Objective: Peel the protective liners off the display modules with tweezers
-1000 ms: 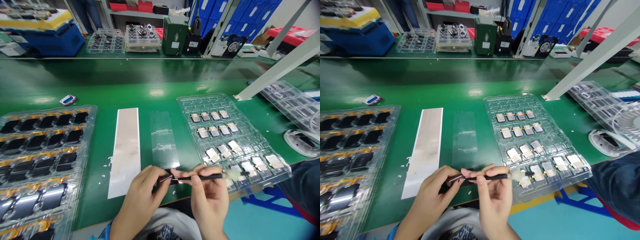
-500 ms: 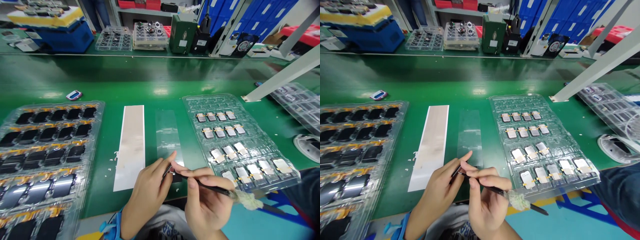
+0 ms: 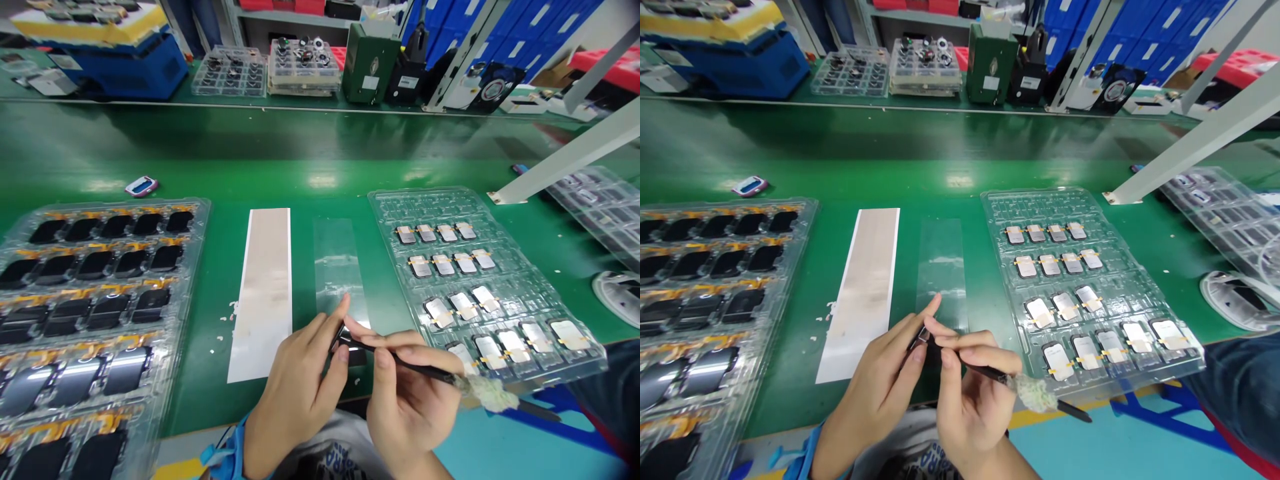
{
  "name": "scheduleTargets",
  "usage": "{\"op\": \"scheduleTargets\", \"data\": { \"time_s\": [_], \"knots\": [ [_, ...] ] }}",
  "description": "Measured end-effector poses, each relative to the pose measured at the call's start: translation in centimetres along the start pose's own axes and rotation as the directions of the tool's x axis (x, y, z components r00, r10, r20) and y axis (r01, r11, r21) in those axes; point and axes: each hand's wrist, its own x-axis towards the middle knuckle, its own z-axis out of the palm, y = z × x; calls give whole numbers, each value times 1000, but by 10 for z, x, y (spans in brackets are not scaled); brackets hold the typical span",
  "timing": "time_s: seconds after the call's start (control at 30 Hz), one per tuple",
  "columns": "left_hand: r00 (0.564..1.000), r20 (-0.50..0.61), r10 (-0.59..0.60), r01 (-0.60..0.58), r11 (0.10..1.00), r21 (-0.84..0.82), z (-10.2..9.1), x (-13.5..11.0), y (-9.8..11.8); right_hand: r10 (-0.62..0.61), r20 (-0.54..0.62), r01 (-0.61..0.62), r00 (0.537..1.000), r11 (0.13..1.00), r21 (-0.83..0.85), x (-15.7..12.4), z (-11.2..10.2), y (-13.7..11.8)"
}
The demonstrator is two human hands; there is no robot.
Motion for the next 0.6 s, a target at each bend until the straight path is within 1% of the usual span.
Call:
{"op": "scheduleTargets", "data": {
  "time_s": [0.17, 0.33, 0.5, 0.6],
  "knots": [
    [1000, 8, -13, 14, 1000, -19, 0, 0, -2, -65, 18, 64, 998, 998, 20, 1, -1, 3],
    [1000, 7, -21, 21, 1000, -18, 0, -1, -1, -76, 22, 75, 997, 997, 33, -1, -3, 5],
    [999, 18, -38, 38, 999, -1, 0, 1, -1, -136, 9, 136, 991, 990, 34, 1, -1, 3],
    [999, 21, -36, 36, 999, -12, 0, 1, -1, -138, 17, 137, 990, 989, 47, 3, -1, 2]
  ]
}}
